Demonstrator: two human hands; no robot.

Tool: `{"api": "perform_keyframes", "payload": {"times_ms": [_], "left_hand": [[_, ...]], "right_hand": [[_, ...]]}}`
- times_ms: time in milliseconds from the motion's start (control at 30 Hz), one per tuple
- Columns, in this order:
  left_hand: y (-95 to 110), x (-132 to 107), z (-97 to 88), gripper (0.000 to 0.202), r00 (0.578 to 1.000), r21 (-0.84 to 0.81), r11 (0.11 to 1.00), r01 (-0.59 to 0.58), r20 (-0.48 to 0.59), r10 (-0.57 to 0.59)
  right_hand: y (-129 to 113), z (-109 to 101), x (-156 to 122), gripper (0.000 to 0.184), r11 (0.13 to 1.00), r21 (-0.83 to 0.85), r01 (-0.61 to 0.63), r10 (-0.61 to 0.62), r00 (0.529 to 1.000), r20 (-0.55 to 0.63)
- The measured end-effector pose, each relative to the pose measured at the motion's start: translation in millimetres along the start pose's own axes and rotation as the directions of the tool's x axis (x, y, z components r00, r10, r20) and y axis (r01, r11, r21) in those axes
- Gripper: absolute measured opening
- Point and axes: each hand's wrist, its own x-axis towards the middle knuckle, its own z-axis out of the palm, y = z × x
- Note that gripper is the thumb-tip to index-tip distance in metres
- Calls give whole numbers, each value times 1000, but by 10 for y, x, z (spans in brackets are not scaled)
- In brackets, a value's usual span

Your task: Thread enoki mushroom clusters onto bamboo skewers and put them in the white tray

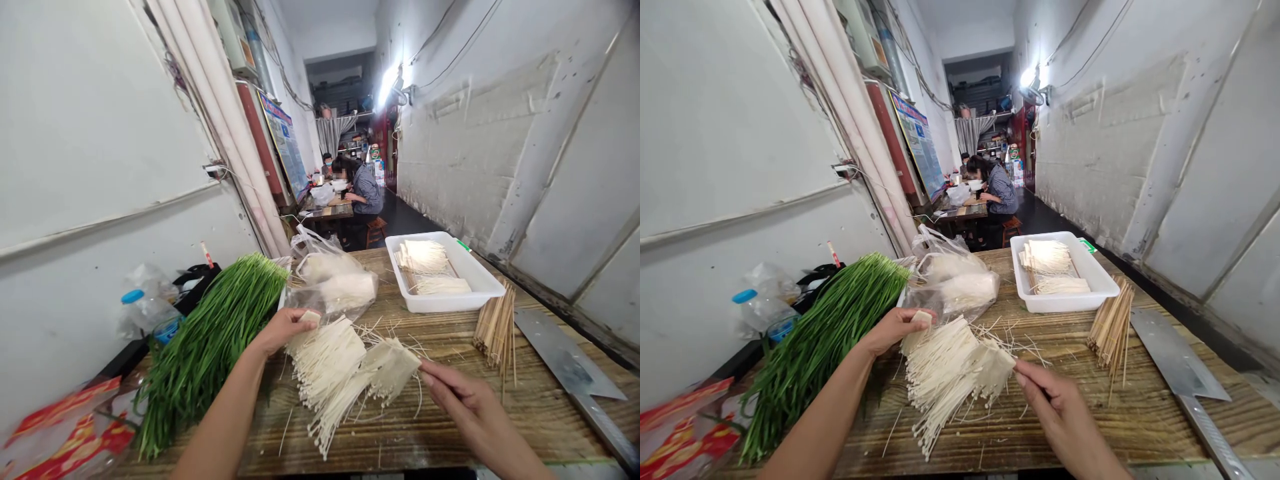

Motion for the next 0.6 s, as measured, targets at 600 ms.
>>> {"api": "perform_keyframes", "payload": {"times_ms": [600], "left_hand": [[992, -344, 165, 38, 994, -477, 872, 108, 73, -83]], "right_hand": [[-424, 96, 278, 30, 974, -24, 223, -215, 958, 190]]}}
